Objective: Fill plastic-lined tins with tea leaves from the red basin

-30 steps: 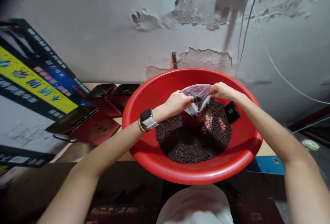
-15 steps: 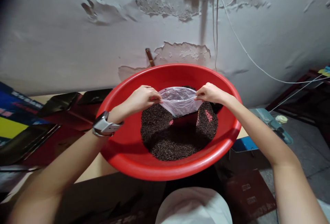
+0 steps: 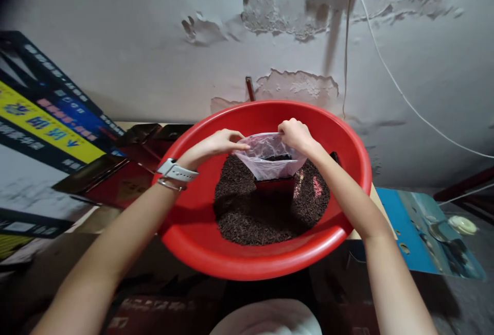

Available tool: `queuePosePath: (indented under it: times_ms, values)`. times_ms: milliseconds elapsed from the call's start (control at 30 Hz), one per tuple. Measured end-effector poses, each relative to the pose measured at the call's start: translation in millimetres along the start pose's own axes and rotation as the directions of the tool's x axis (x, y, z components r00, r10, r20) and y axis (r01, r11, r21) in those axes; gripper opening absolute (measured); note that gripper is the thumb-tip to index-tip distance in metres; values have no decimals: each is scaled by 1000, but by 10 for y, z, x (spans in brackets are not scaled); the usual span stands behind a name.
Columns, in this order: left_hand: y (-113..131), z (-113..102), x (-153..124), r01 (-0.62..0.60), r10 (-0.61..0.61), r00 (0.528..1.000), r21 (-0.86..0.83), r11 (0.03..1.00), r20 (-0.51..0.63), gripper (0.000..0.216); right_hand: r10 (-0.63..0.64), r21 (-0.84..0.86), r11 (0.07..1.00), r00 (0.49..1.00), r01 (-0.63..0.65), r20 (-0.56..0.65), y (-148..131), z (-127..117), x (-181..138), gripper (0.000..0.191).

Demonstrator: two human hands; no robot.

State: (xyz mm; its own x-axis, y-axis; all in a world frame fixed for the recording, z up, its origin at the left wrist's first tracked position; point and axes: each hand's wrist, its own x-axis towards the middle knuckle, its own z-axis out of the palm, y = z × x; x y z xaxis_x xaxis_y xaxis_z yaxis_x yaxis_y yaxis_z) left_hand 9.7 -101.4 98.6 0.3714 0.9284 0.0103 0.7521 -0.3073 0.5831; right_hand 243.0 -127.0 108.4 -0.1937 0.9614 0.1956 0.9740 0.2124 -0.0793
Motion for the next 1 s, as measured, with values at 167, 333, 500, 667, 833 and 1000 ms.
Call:
queuePosePath:
  times_ms: [167,333,500,667,833,1000]
  values:
    - [89,-20,85,-28,28,1000,-161,987,-3,9,-25,165,986,997,38,-80,182,-22,-60,23]
    - [57,85,-36,-136,132,965,-4,991,-227,3,-108,298,944,987,140,-122,283,-25,-124,15]
    - [85,238,-90,-302,279,868,9,953,-410,13,109,439,897,941,45,-320,305,89,-46,44]
    - [345,453,-244,-538,552,757,148,830,-350,13,227,789,611,938,72,-261,36,210,-50,43]
    - [476,590,-393,-563,581,763,148,813,-283,15,117,766,621,947,166,-300,-327,190,-248,31]
    - [488,589,-402,-627,607,757,-9,779,-243,18,171,773,625,948,106,-268,-308,218,-246,32]
